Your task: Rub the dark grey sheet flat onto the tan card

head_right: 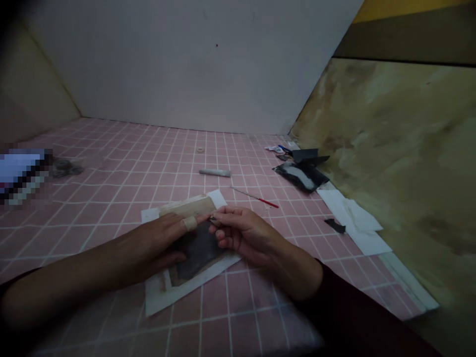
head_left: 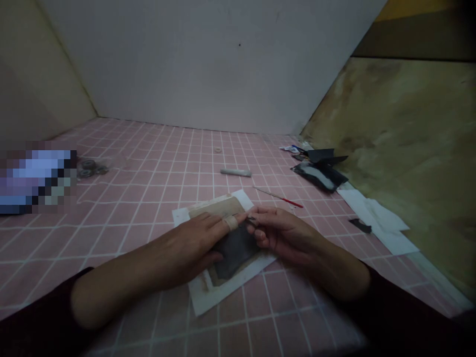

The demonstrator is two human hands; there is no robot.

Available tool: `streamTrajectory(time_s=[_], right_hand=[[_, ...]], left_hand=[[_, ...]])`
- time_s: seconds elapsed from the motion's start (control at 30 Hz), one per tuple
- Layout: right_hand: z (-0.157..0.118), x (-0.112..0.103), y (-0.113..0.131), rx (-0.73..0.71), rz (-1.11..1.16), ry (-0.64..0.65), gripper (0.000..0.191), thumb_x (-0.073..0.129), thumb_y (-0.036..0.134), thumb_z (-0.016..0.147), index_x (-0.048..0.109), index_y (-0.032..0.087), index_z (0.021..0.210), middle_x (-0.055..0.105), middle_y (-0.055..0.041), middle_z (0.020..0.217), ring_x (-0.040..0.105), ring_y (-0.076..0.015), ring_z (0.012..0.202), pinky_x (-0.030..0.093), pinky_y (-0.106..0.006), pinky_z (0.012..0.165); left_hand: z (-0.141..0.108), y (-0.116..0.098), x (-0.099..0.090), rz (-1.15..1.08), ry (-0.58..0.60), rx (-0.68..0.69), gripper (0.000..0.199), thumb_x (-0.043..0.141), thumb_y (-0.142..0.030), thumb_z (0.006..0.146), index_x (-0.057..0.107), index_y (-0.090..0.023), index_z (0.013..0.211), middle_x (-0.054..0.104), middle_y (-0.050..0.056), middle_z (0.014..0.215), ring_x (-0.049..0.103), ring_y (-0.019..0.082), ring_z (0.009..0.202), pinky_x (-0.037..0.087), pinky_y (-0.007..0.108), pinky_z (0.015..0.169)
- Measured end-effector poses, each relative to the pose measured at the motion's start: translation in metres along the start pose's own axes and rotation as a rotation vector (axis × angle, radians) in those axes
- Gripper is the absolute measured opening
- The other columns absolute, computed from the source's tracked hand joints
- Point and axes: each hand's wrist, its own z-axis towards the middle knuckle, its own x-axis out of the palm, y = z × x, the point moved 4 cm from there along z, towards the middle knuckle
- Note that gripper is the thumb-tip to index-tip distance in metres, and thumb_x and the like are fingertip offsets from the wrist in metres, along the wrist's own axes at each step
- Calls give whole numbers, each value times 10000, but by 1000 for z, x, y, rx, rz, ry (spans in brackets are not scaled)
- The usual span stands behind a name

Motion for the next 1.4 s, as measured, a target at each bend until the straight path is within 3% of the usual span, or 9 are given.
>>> streamTrajectory(time_s=[0.23, 0.53, 0.67, 0.83, 1.0, 1.2, 1.3, 1.37, 1.4], right_hand=[[1, -7, 5, -165, -290, -108, 196, 740, 301, 800, 648, 145, 873, 608, 16, 776, 538, -39, 557, 406, -151, 521], [-5, 4, 17, -472, -998, -158, 92, 597, 260, 882, 640, 180, 888, 585, 0, 771, 530, -128, 706, 411, -261, 641], [-3, 12, 15, -571, -1326, -120, 64, 576, 193, 881, 622, 187, 925, 614, -17, 834, 555, -142, 749, 417, -275, 675], [7, 33, 8, -678, -1592, 57, 112, 516, 103, 883, 598, 173, 914, 615, -50, 875, 560, -162, 817, 433, -285, 730], [13, 35, 4, -678, -1653, 183, 161, 445, 126, 925, 590, 177, 881, 597, -67, 883, 557, -169, 815, 447, -288, 722], [16, 24, 17, -589, -1777, 27, 90, 508, 96, 867, 507, 185, 855, 564, -27, 815, 508, -147, 715, 393, -271, 656], [24, 41, 9, -579, -1783, 158, 108, 480, 110, 894, 501, 184, 818, 545, -28, 814, 492, -139, 703, 373, -254, 630], [25, 46, 7, -589, -1783, 217, 130, 468, 120, 909, 504, 185, 802, 538, -28, 822, 487, -134, 699, 367, -247, 622], [24, 44, 8, -594, -1794, 211, 138, 466, 118, 912, 506, 185, 798, 538, -29, 829, 490, -135, 705, 368, -248, 628]], left_hand=[[0, 1, -4, -17, 4, -104, 358, 623, -172, 824, 465, -214, 1142, 565, 49, 1074, 553, 205, 971, 472, 346, 783], [1, -13, -4, 165, 32, -37, 66, 571, -131, 859, 523, -174, 846, 558, 31, 967, 529, 163, 847, 425, 299, 715], [-4, -29, 7, 232, 30, 31, 154, 465, -44, 866, 502, -190, 832, 536, 2, 847, 475, 133, 686, 388, 284, 620], [-9, -44, 19, 466, -24, 116, 160, 414, -64, 888, 523, -164, 948, 572, 54, 928, 513, 175, 763, 433, 318, 680], [-15, -47, 37, 614, -56, 79, 215, 381, -106, 907, 559, -134, 1023, 613, 107, 955, 550, 215, 854, 450, 366, 787], [-15, -72, 35, 831, -18, 148, 271, 432, -165, 870, 615, -105, 1061, 636, 147, 980, 566, 252, 871, 454, 404, 800], [-12, -84, 32, 889, 34, 93, 249, 480, -244, 836, 676, -126, 934, 652, 144, 854, 561, 249, 724, 458, 410, 672], [-10, -89, 37, 888, 26, 115, 305, 516, -351, 837, 698, -125, 931, 664, 166, 864, 574, 277, 761, 454, 425, 672], [-9, -90, 43, 904, 50, 126, 378, 509, -363, 865, 673, -100, 1080, 658, 204, 1045, 584, 308, 922, 454, 451, 795]])
